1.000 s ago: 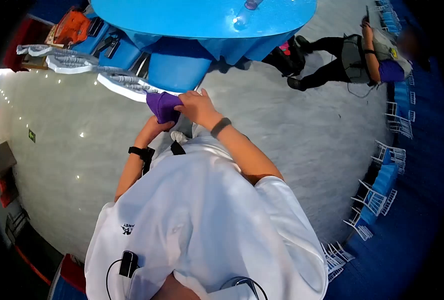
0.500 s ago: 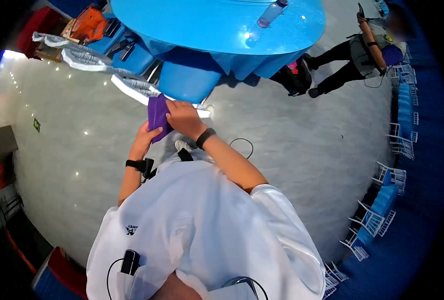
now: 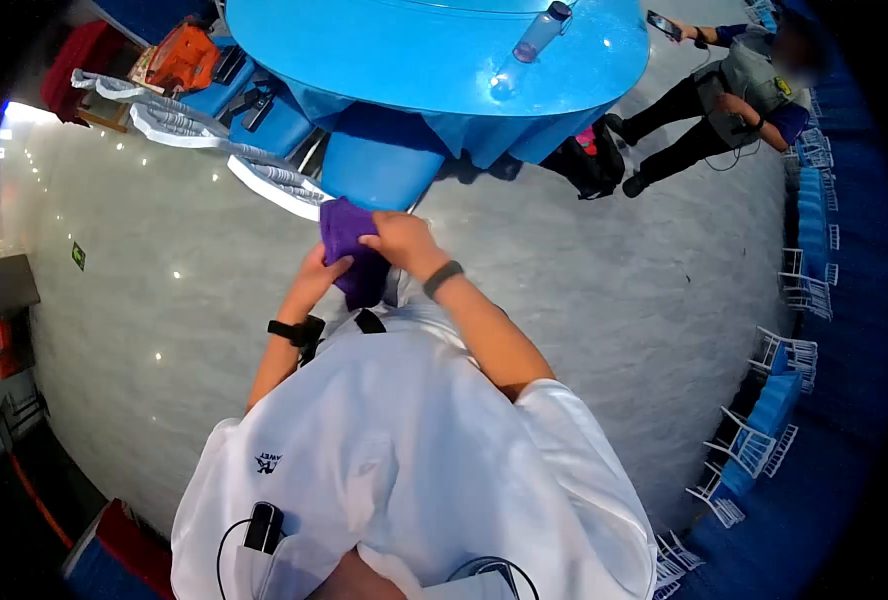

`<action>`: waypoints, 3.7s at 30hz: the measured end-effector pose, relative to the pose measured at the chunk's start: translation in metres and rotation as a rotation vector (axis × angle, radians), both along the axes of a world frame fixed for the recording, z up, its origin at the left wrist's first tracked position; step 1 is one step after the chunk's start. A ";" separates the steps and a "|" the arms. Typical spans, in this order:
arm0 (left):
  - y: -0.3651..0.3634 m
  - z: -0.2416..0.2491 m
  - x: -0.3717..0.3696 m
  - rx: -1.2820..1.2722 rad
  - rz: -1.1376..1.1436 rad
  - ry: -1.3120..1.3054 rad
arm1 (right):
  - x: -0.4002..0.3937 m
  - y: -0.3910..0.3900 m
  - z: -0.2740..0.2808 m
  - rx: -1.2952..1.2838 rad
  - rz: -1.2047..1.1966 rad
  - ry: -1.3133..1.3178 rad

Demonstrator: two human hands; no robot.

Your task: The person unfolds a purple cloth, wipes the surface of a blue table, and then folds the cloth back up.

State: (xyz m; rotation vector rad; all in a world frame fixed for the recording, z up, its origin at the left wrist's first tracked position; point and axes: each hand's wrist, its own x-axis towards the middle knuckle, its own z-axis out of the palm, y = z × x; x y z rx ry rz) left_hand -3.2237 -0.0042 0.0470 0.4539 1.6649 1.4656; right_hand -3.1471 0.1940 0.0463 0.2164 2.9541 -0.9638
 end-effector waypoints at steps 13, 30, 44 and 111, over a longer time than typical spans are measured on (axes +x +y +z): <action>0.030 0.038 -0.074 0.118 0.502 0.313 | -0.147 -0.002 0.040 -0.195 0.060 -0.017; 0.012 -0.021 0.051 0.113 0.284 -0.155 | -0.057 0.011 0.031 0.183 0.113 -0.240; 0.040 -0.004 0.052 0.169 0.478 -0.133 | -0.044 0.018 0.013 0.077 0.243 0.217; 0.082 -0.030 0.048 -0.584 1.394 0.497 | -0.091 0.038 -0.026 -0.084 0.917 -0.046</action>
